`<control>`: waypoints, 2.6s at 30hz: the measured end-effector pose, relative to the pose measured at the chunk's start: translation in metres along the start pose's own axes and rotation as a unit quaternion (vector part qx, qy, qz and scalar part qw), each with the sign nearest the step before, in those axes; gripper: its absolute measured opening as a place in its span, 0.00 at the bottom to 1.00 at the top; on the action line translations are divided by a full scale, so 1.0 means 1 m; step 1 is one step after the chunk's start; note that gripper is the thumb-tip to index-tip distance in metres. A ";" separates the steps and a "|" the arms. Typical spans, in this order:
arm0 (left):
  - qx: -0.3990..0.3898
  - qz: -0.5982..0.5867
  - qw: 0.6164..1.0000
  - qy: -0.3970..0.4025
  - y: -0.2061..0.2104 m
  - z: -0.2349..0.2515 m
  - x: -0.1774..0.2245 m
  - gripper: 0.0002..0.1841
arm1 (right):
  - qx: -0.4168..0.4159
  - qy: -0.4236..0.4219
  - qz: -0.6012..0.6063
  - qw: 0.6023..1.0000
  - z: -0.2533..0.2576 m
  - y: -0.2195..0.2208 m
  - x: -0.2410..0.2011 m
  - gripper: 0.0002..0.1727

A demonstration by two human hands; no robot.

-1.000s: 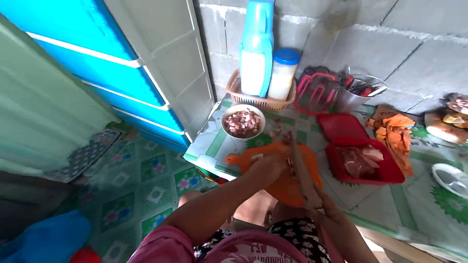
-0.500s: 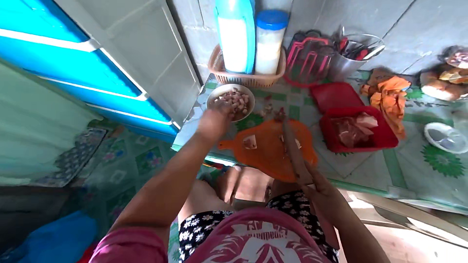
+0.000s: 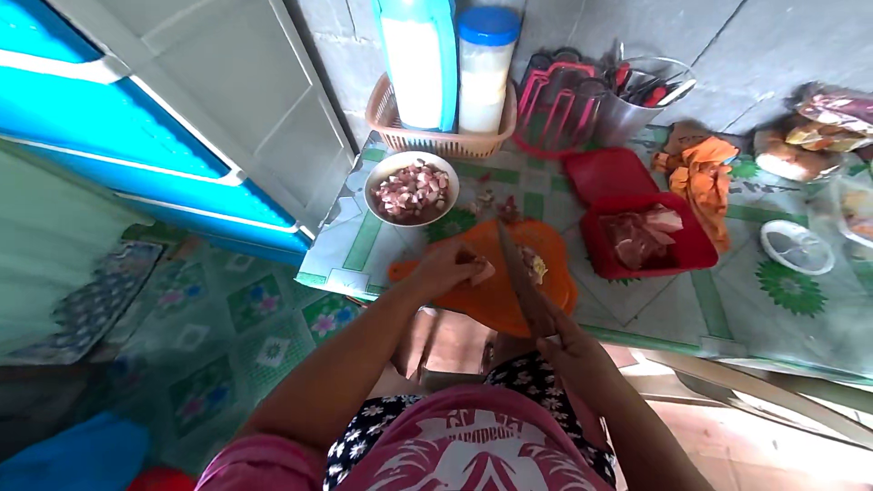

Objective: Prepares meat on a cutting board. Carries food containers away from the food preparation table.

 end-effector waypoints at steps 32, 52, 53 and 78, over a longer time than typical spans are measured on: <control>0.239 0.133 0.937 0.216 0.035 -0.014 -0.025 0.09 | -0.071 0.065 -0.451 0.887 -0.019 0.012 -0.074 0.37; 0.263 0.161 0.904 0.296 0.034 -0.011 -0.026 0.04 | -0.121 0.112 -0.423 0.891 0.065 0.024 -0.101 0.38; 0.262 0.160 0.904 0.298 0.034 -0.010 -0.027 0.04 | -0.114 0.103 -0.416 0.896 0.072 0.025 -0.100 0.37; 0.246 0.145 0.912 0.296 0.032 -0.008 -0.028 0.05 | -0.116 0.139 -0.425 0.887 0.016 0.037 -0.041 0.40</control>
Point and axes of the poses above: each hand's wrist, its own z-axis towards the middle knuckle, its own y-axis out of the palm, x = y × z, the point moved 4 cm from there along z, towards the middle knuckle, and after that the axes turned 4 degrees about z, right-handed, at the moved point
